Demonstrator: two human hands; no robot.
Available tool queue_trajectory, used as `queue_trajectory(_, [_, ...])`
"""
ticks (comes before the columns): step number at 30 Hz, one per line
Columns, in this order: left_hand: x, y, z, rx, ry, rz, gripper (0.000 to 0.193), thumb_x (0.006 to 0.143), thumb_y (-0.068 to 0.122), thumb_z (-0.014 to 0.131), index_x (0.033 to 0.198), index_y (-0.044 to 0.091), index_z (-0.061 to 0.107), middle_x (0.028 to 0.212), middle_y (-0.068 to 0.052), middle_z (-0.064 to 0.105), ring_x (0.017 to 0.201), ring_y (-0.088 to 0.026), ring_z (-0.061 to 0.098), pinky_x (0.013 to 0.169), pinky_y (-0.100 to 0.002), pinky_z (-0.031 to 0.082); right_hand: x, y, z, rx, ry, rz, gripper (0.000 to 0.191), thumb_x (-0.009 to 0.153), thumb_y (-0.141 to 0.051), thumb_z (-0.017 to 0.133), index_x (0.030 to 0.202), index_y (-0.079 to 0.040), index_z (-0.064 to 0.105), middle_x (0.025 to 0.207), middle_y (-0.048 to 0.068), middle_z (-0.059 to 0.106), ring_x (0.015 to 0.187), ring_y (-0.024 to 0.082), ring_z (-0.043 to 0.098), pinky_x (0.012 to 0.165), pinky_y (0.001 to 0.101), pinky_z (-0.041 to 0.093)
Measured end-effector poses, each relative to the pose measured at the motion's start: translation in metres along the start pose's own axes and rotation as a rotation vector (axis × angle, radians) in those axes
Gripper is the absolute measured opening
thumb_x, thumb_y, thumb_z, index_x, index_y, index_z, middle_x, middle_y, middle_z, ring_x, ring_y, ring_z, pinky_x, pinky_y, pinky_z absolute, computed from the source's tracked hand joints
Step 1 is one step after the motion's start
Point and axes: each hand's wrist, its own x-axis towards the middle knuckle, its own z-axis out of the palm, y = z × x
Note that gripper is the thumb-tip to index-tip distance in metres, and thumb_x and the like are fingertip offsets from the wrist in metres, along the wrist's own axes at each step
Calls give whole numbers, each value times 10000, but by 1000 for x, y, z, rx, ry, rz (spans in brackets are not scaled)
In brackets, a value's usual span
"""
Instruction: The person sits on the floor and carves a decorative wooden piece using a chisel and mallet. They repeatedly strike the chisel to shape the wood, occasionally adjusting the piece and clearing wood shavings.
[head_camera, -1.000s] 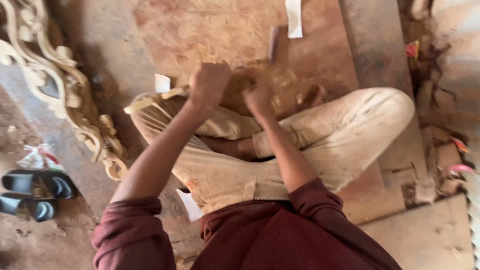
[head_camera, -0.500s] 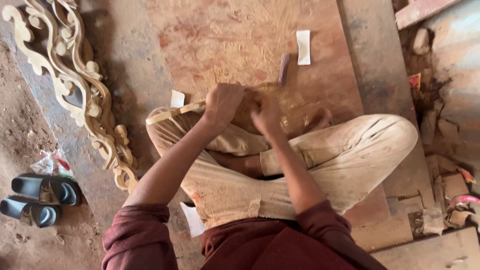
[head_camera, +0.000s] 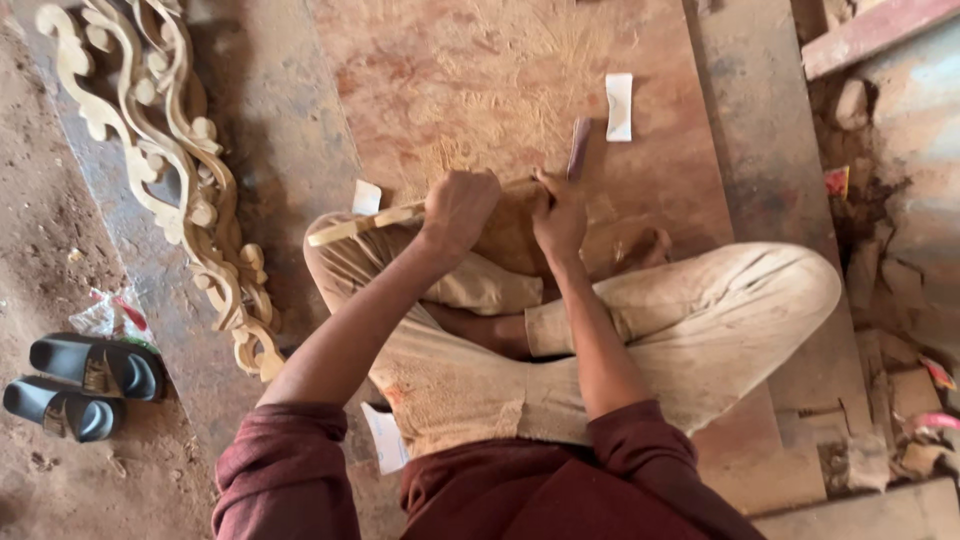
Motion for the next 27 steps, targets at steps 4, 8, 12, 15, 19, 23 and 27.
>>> queue_trajectory(4, [-1, -3, 1, -105, 23, -19, 70, 821, 72, 708, 866, 45, 754, 803, -149, 763, 742, -275, 771, 549, -354, 609, 5, -5, -3, -30, -337, 308, 331, 933, 1, 647, 1229, -81, 773, 848, 240, 683, 701, 314, 687, 674, 397, 514])
queue_trajectory(8, [0, -4, 1, 20, 29, 34, 53, 834, 52, 702, 838, 71, 751, 812, -131, 766, 775, -245, 773, 603, -340, 610, 6, -3, -4, 57, -73, 186, 307, 898, 12, 613, 1150, -90, 756, 1161, 139, 753, 802, 284, 718, 693, 381, 540])
queue_trajectory(12, [1, -3, 0, -8, 41, 40, 51, 825, 77, 716, 851, 53, 753, 787, -126, 765, 731, -236, 772, 583, -325, 608, 8, 1, -3, 18, -240, 190, 304, 905, -13, 646, 1165, -107, 773, 988, 184, 734, 806, 295, 715, 756, 388, 547])
queue_trajectory(15, [1, -2, -3, 27, -114, 46, 47, 824, 51, 720, 842, 72, 757, 792, -117, 762, 738, -217, 769, 605, -327, 608, 11, -2, -5, 104, -95, 115, 313, 960, 4, 605, 1216, -101, 751, 1051, 189, 750, 903, 300, 733, 800, 378, 565])
queue_trajectory(19, [2, -2, -9, -52, -1, 9, 61, 857, 89, 718, 827, 98, 771, 804, -130, 763, 739, -231, 772, 571, -318, 606, 13, -15, -7, 42, -299, 268, 151, 921, -51, 683, 1023, -88, 786, 912, 167, 779, 830, 263, 762, 755, 371, 572])
queue_trajectory(23, [2, -2, -13, -38, -36, 5, 49, 821, 113, 725, 811, 89, 767, 780, -116, 768, 725, -244, 770, 570, -339, 598, 14, -23, -8, 44, -236, 227, 381, 898, 0, 583, 1236, -60, 750, 1021, 236, 740, 947, 305, 735, 854, 366, 556])
queue_trajectory(27, [-1, -2, -14, 39, 79, 56, 71, 806, 79, 719, 773, 113, 771, 796, -111, 766, 761, -236, 768, 620, -349, 595, 25, -9, -14, 83, -124, 118, 309, 949, -33, 575, 1211, -20, 738, 1142, 217, 752, 1081, 289, 732, 930, 337, 551])
